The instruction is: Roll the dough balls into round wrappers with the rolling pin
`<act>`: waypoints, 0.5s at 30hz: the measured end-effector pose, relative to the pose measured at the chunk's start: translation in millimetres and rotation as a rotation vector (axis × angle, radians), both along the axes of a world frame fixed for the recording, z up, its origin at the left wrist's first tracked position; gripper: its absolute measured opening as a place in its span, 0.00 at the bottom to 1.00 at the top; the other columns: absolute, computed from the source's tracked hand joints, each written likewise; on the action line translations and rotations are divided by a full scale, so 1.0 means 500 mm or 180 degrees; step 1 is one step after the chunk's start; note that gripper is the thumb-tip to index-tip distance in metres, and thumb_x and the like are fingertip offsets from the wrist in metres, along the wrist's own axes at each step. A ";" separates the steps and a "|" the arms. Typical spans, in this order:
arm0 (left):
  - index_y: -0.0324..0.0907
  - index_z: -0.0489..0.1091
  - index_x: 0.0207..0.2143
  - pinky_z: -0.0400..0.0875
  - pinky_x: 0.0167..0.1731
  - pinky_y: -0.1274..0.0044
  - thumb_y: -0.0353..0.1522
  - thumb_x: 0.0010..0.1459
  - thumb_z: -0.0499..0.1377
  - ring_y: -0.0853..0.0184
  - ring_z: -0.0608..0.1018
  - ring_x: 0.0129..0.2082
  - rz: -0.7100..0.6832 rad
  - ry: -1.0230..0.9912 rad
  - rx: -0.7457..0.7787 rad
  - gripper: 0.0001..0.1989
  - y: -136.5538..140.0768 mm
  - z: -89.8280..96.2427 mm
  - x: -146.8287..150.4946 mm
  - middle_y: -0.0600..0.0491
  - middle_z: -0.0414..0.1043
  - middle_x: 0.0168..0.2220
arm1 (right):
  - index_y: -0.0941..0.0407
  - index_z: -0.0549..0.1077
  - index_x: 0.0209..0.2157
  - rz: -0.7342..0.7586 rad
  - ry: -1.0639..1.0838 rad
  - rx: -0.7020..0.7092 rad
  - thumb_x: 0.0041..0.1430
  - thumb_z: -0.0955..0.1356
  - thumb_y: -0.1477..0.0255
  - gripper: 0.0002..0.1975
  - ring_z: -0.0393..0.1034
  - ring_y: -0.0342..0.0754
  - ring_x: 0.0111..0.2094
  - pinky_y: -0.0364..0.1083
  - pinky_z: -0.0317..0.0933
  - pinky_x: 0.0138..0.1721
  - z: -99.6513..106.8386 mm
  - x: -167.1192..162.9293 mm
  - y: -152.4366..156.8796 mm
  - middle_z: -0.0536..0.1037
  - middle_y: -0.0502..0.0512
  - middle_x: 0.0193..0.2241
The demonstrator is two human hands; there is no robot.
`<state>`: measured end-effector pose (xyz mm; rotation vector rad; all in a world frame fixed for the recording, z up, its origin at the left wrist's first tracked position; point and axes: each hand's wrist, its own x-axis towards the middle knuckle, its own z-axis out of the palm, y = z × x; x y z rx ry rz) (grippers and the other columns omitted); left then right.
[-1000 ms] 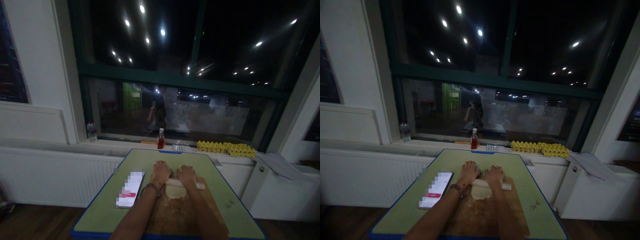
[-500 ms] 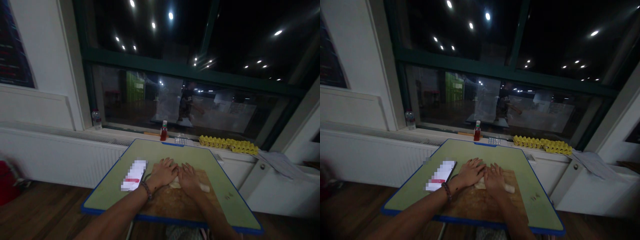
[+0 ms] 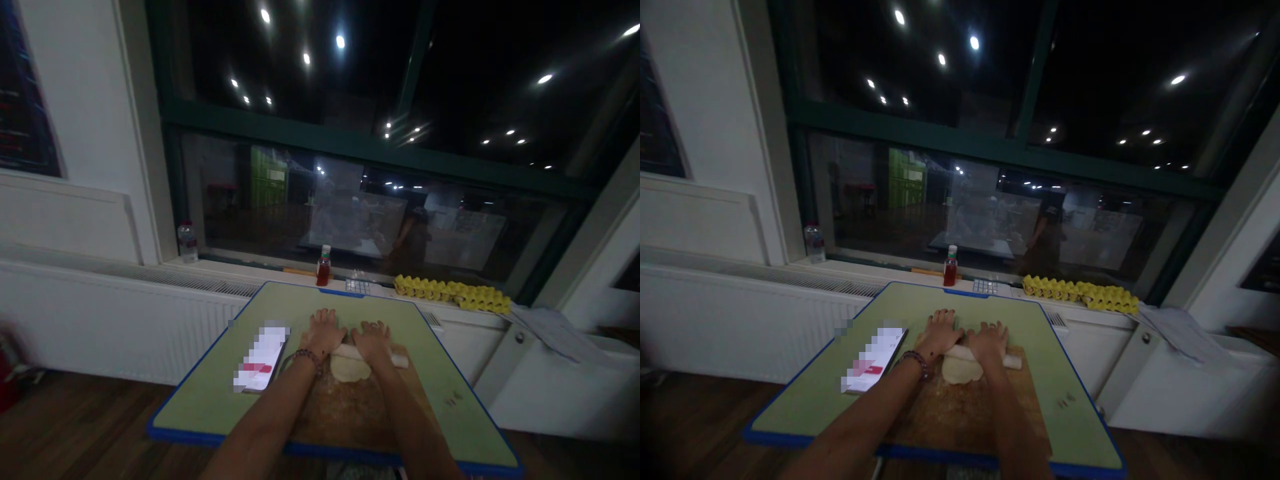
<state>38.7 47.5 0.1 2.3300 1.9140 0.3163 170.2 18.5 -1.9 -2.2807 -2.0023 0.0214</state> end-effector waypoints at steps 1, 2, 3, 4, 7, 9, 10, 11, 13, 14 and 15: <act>0.38 0.56 0.62 0.49 0.59 0.61 0.44 0.59 0.48 0.52 0.57 0.62 -0.0026 0.0029 0.0014 0.31 0.001 0.000 0.000 0.40 0.56 0.63 | 0.58 0.67 0.58 -0.0073 0.0024 0.0014 0.65 0.56 0.59 0.27 0.50 0.61 0.63 0.61 0.39 0.59 -0.003 0.000 0.005 0.68 0.65 0.57; 0.38 0.56 0.61 0.49 0.59 0.62 0.44 0.59 0.48 0.52 0.57 0.62 -0.0075 0.0062 0.0022 0.31 0.001 0.001 0.000 0.40 0.56 0.63 | 0.58 0.67 0.57 -0.0108 0.0036 0.0042 0.64 0.56 0.58 0.27 0.50 0.61 0.63 0.61 0.39 0.59 -0.005 0.001 0.008 0.69 0.65 0.56; 0.38 0.56 0.61 0.48 0.59 0.62 0.44 0.60 0.47 0.53 0.57 0.63 -0.0136 0.0097 0.0017 0.31 0.001 0.001 0.000 0.40 0.55 0.63 | 0.57 0.67 0.57 -0.0095 0.0030 0.0065 0.64 0.56 0.58 0.27 0.50 0.61 0.63 0.60 0.40 0.59 -0.006 0.001 0.008 0.70 0.64 0.56; 0.38 0.57 0.61 0.48 0.60 0.62 0.44 0.60 0.47 0.53 0.56 0.63 -0.0202 0.0127 -0.0003 0.30 -0.001 0.001 -0.001 0.40 0.55 0.64 | 0.57 0.68 0.56 -0.0040 0.0008 0.0077 0.65 0.56 0.58 0.26 0.50 0.61 0.63 0.60 0.39 0.59 -0.007 0.001 0.005 0.70 0.63 0.56; 0.39 0.57 0.61 0.47 0.60 0.62 0.43 0.61 0.46 0.53 0.55 0.64 -0.0373 0.0167 -0.0129 0.29 -0.008 0.004 -0.003 0.40 0.54 0.64 | 0.53 0.69 0.55 0.0176 -0.0094 0.0096 0.66 0.55 0.60 0.23 0.50 0.60 0.63 0.61 0.38 0.59 -0.007 0.001 -0.013 0.69 0.60 0.57; 0.41 0.58 0.60 0.46 0.60 0.61 0.42 0.62 0.45 0.54 0.55 0.64 -0.0496 0.0183 -0.0201 0.27 -0.016 0.008 -0.005 0.42 0.54 0.65 | 0.52 0.68 0.56 0.0257 -0.0122 0.0175 0.66 0.55 0.63 0.22 0.50 0.59 0.63 0.62 0.37 0.59 -0.007 0.000 -0.029 0.68 0.60 0.58; 0.42 0.58 0.60 0.46 0.60 0.61 0.42 0.62 0.45 0.55 0.54 0.65 -0.0560 0.0193 -0.0236 0.27 -0.021 0.009 -0.007 0.43 0.54 0.65 | 0.52 0.68 0.57 0.0274 -0.0119 0.0236 0.66 0.55 0.64 0.22 0.49 0.59 0.63 0.61 0.36 0.60 -0.008 0.000 -0.037 0.68 0.59 0.58; 0.43 0.57 0.61 0.46 0.61 0.61 0.42 0.63 0.45 0.55 0.54 0.65 -0.0631 0.0203 -0.0287 0.27 -0.026 0.011 -0.008 0.44 0.53 0.65 | 0.52 0.67 0.57 0.0287 -0.0107 0.0279 0.66 0.55 0.65 0.22 0.49 0.59 0.63 0.61 0.36 0.60 -0.009 0.000 -0.044 0.68 0.59 0.58; 0.45 0.56 0.62 0.44 0.61 0.60 0.42 0.63 0.43 0.55 0.51 0.66 -0.0763 0.0202 -0.0393 0.27 -0.036 0.011 -0.013 0.46 0.50 0.67 | 0.52 0.66 0.58 0.0337 -0.0079 0.0277 0.67 0.54 0.67 0.23 0.50 0.58 0.63 0.60 0.36 0.61 -0.012 -0.001 -0.056 0.68 0.58 0.58; 0.45 0.56 0.63 0.43 0.62 0.60 0.43 0.64 0.42 0.55 0.50 0.67 -0.0824 0.0187 -0.0418 0.27 -0.041 0.009 -0.015 0.46 0.49 0.68 | 0.52 0.66 0.59 0.0381 -0.0068 0.0243 0.67 0.54 0.68 0.23 0.50 0.58 0.63 0.60 0.36 0.61 -0.013 -0.001 -0.061 0.68 0.58 0.58; 0.46 0.55 0.63 0.42 0.62 0.59 0.43 0.65 0.41 0.55 0.49 0.67 -0.0894 0.0162 -0.0420 0.27 -0.046 0.007 -0.018 0.47 0.47 0.68 | 0.53 0.66 0.59 0.0425 -0.0056 0.0203 0.67 0.53 0.69 0.23 0.50 0.58 0.64 0.60 0.36 0.61 -0.014 -0.001 -0.067 0.69 0.57 0.58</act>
